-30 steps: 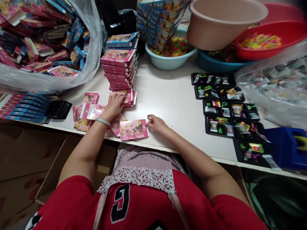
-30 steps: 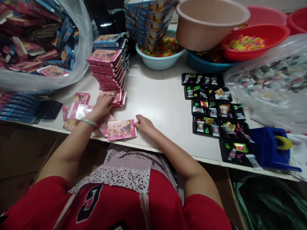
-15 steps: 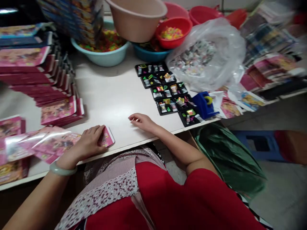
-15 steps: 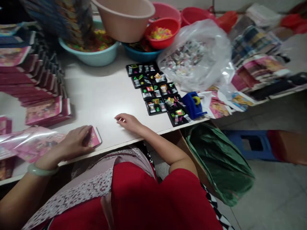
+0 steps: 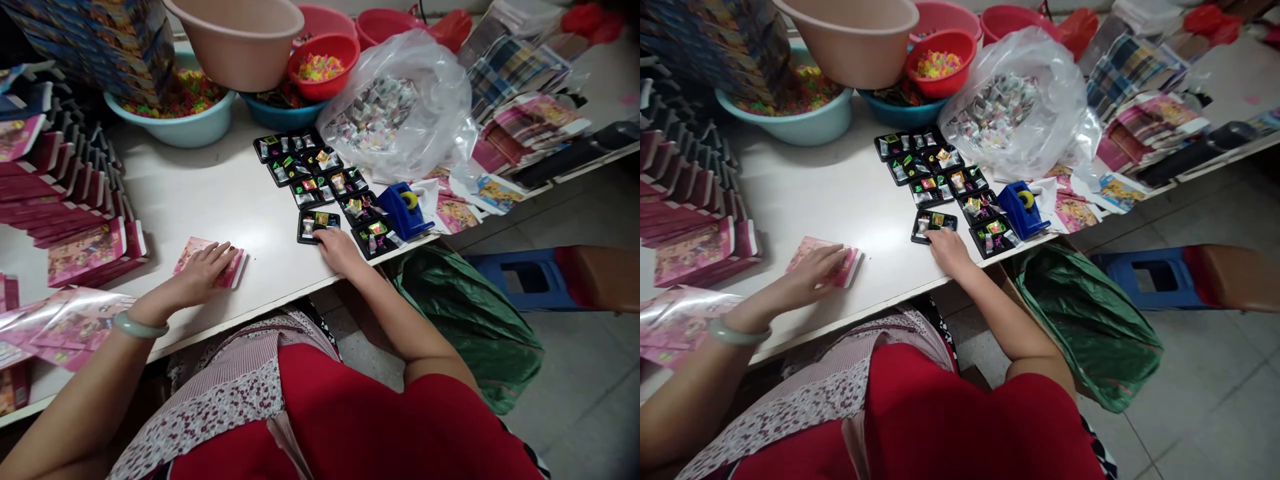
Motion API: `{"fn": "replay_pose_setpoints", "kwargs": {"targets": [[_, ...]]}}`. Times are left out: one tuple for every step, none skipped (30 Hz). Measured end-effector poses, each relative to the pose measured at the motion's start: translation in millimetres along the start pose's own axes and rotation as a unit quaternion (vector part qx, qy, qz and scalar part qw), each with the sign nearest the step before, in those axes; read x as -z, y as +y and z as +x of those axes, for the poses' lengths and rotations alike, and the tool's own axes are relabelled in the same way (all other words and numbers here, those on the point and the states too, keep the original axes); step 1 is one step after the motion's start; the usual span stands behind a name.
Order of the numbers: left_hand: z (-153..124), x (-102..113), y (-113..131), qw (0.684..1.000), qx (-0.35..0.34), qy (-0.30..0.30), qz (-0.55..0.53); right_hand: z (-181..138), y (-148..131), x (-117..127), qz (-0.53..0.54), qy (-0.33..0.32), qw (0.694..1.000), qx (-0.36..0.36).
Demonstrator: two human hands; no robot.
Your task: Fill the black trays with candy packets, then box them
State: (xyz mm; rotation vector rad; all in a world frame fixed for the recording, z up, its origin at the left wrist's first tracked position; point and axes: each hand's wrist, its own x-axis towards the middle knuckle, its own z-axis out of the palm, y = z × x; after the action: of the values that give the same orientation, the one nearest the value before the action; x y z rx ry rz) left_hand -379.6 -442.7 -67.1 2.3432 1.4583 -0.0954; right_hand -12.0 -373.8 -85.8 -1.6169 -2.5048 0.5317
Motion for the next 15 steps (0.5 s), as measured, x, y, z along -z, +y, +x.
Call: {"fn": "replay_pose_setpoints", "kwargs": {"targets": [[-4.1, -3.7, 3.9, 0.999, -0.002, 0.029, -0.025, -0.2, -3.3, -2.4, 0.013, 0.009, 1.0, 0.016], [-7.4, -8.3, 10.1, 0.997, 0.002, 0.059, -0.044, 0.4, -5.3, -4.0, 0.024, 0.022, 0.999, 0.031], [-9.6, -13.7, 18.1, 0.995, 0.015, 0.088, -0.05, 1.9, -6.0, -5.0, 0.029, 0.036, 0.998, 0.042], [-10.4, -19.4, 27.1, 0.992, 0.036, 0.113, -0.043, 4.2, -5.4, -5.6, 0.028, 0.047, 0.997, 0.049], [-9.9, -25.0, 36.4, 0.989, 0.061, 0.131, -0.025, 7.2, -3.8, -5.9, 0.022, 0.052, 0.997, 0.052], [-8.3, -30.1, 45.0, 0.986, 0.086, 0.144, -0.001, 10.7, -1.3, -6.2, 0.012, 0.051, 0.997, 0.052], [-6.1, -34.3, 52.3, 0.982, 0.108, 0.152, 0.021, 14.5, 1.8, -6.8, 0.003, 0.045, 0.998, 0.051], [-3.9, -37.3, 57.8, 0.979, 0.125, 0.155, 0.039, 18.1, 5.3, -7.6, -0.003, 0.035, 0.998, 0.05], [-2.0, -39.2, 61.5, 0.977, 0.136, 0.154, 0.051, 21.4, 9.0, -8.7, -0.005, 0.023, 0.999, 0.049], [-0.9, -40.1, 63.2, 0.977, 0.142, 0.151, 0.056, 24.2, 12.8, -9.9, -0.004, 0.012, 0.999, 0.048], [-0.6, -40.3, 63.2, 0.977, 0.141, 0.15, 0.056, 26.4, 16.3, -11.1, -0.001, 0.002, 0.999, 0.048], [-1.2, -40.0, 61.8, 0.978, 0.133, 0.15, 0.05, 27.9, 19.4, -12.0, 0.002, -0.004, 0.999, 0.049], [-2.4, -39.4, 59.2, 0.98, 0.12, 0.155, 0.035, 28.8, 21.8, -12.5, 0.005, -0.007, 0.999, 0.054], [-3.6, -38.8, 55.7, 0.981, 0.104, 0.165, 0.01, 29.3, 23.3, -12.5, 0.008, -0.007, 0.998, 0.06], [-4.6, -38.2, 51.6, 0.98, 0.086, 0.179, -0.025, 29.6, 23.9, -12.1, 0.011, -0.001, 0.998, 0.066]]}}
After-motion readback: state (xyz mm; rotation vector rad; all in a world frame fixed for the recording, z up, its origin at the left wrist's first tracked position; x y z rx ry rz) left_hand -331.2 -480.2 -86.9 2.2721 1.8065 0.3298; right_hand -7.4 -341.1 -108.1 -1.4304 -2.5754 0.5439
